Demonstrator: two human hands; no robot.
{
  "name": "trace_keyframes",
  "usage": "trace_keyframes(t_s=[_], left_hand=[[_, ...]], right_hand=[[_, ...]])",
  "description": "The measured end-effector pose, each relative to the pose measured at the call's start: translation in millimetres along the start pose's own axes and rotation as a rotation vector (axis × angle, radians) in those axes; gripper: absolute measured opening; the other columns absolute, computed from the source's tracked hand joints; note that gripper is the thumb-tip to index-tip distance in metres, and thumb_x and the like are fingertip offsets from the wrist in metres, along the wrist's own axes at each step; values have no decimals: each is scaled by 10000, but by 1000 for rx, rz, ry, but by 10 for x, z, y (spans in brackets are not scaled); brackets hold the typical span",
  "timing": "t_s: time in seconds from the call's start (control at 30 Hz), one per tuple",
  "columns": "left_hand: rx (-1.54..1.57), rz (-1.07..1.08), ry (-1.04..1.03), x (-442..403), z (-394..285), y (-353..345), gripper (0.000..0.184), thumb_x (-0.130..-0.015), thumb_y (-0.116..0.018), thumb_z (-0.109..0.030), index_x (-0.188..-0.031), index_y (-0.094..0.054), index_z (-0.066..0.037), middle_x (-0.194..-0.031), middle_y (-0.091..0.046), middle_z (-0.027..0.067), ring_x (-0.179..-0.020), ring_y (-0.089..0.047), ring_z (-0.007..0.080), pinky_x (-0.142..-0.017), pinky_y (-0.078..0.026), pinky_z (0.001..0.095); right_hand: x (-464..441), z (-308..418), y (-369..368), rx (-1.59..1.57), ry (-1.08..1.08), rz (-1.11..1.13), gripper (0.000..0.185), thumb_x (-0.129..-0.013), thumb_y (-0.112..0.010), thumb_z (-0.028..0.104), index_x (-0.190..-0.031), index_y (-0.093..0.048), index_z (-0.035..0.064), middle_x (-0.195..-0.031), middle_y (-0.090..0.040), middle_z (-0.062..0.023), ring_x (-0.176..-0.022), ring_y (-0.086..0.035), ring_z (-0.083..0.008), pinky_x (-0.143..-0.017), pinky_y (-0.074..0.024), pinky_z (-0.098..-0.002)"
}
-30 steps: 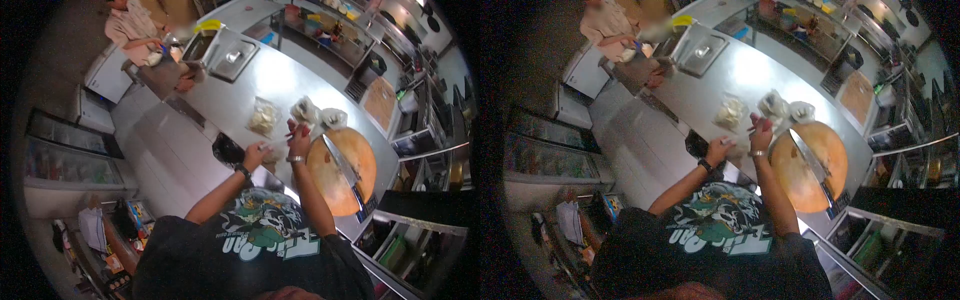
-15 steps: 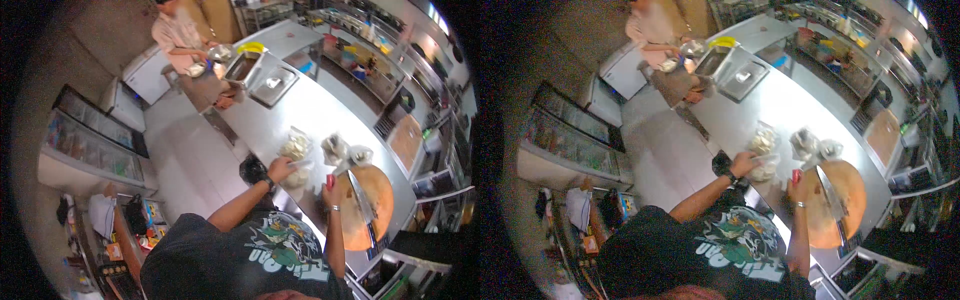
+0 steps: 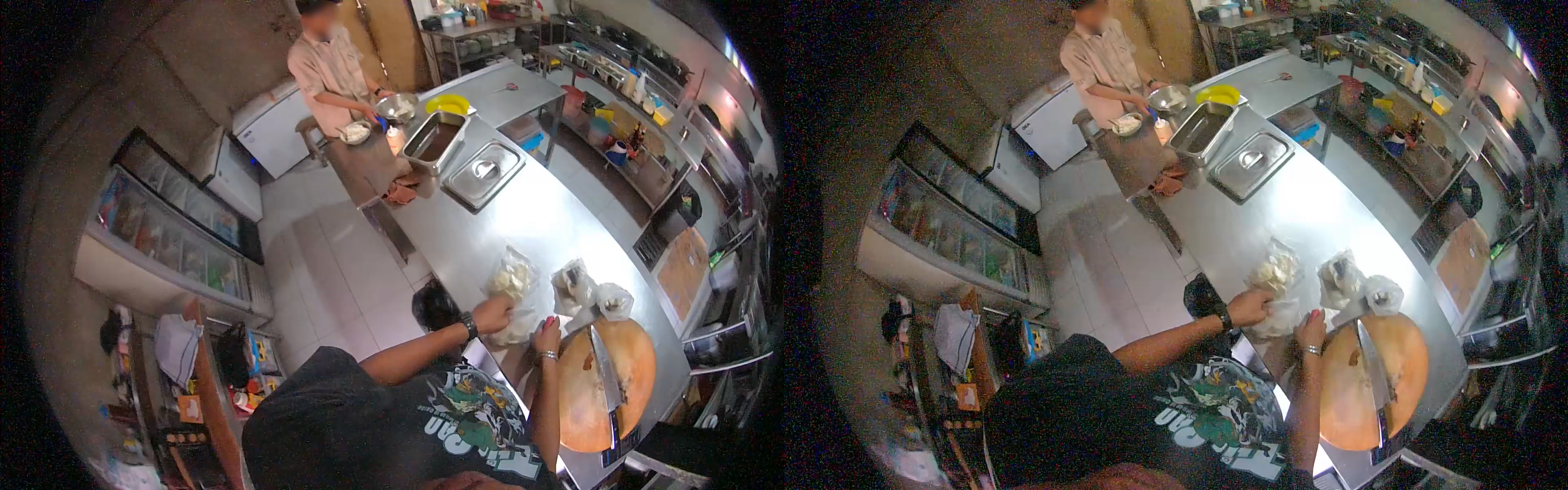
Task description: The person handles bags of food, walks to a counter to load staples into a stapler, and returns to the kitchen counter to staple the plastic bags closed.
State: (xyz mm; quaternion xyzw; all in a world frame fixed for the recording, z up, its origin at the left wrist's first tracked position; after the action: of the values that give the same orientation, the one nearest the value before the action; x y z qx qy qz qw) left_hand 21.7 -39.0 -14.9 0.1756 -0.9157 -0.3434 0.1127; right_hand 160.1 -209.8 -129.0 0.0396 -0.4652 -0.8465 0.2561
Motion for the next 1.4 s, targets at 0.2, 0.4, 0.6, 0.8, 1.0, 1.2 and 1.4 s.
trace_keyframes(t_s=[0.2,0.4,0.6,0.8,1.0,1.2,1.4], left_hand=[[68,174,53,156,139,390,313,-832,-597,-274,-977,-600,3,-898,-640,212,-870,-631,379,-773,-485,472],[112,48,118,279,580,965,308,-844,-583,-269,-975,-599,10,-913,-639,233,-859,-636,360,-778,-480,460],[232,-156,283,11,836,1360,289,-828,-606,-201,-1014,-597,20,-946,-643,244,-912,-637,373,-814,-487,428],[1369,-376,261,-607,1299,1020,202,-950,-515,-88,-1135,-553,-13,-1049,-615,112,-870,-644,224,-753,-539,353],[534,179,511,-388,2035,395,285,-909,-621,-251,-1105,-598,-46,-730,-634,101,-756,-668,243,-656,-557,379],[-127,-264,-118,-601,952,1119,389,-920,-582,-389,-1101,-639,-50,-1195,-592,184,-1169,-527,336,-999,-387,509],[-398,-381,-275,-1187,255,1360,652,-944,-523,-463,-1450,-372,-81,-1547,-229,185,-1436,-162,399,-1137,-145,612]], right_hand=[[174,267,-38,225,48,-229,581,-868,-626,215,-1402,-422,110,-1170,-561,-178,-1087,-532,-386,-927,-413,-473],[45,63,-308,266,212,-435,550,-866,-600,216,-1378,-455,77,-1226,-566,-168,-1104,-530,-360,-938,-397,-492],[188,124,-167,225,214,-514,458,-829,-611,206,-1258,-546,61,-1192,-588,-173,-1114,-529,-357,-964,-397,-485],[225,271,-141,247,181,-503,473,-877,-588,231,-1316,-515,68,-1244,-569,-162,-1168,-503,-338,-990,-368,-481],[185,404,-20,93,150,-399,414,-865,-582,223,-1232,-571,31,-1191,-604,-189,-1119,-537,-377,-985,-373,-499],[212,328,-103,173,137,-448,435,-885,-554,231,-1259,-541,10,-1232,-573,-197,-1156,-502,-386,-1012,-350,-504],[180,261,-195,165,68,-404,444,-890,-553,218,-1278,-520,5,-1246,-549,-205,-1172,-481,-397,-1025,-330,-511]])
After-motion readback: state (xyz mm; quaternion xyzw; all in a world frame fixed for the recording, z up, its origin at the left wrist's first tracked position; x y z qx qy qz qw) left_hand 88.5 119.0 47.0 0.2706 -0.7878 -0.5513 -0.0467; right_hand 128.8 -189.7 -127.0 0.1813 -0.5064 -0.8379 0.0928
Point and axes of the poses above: each hand's wrist, its own x-axis away from the middle knuckle, its own y-axis out of the back of the hand, z = x × y, the point moved 2 cm from there along -x, towards the middle knuckle
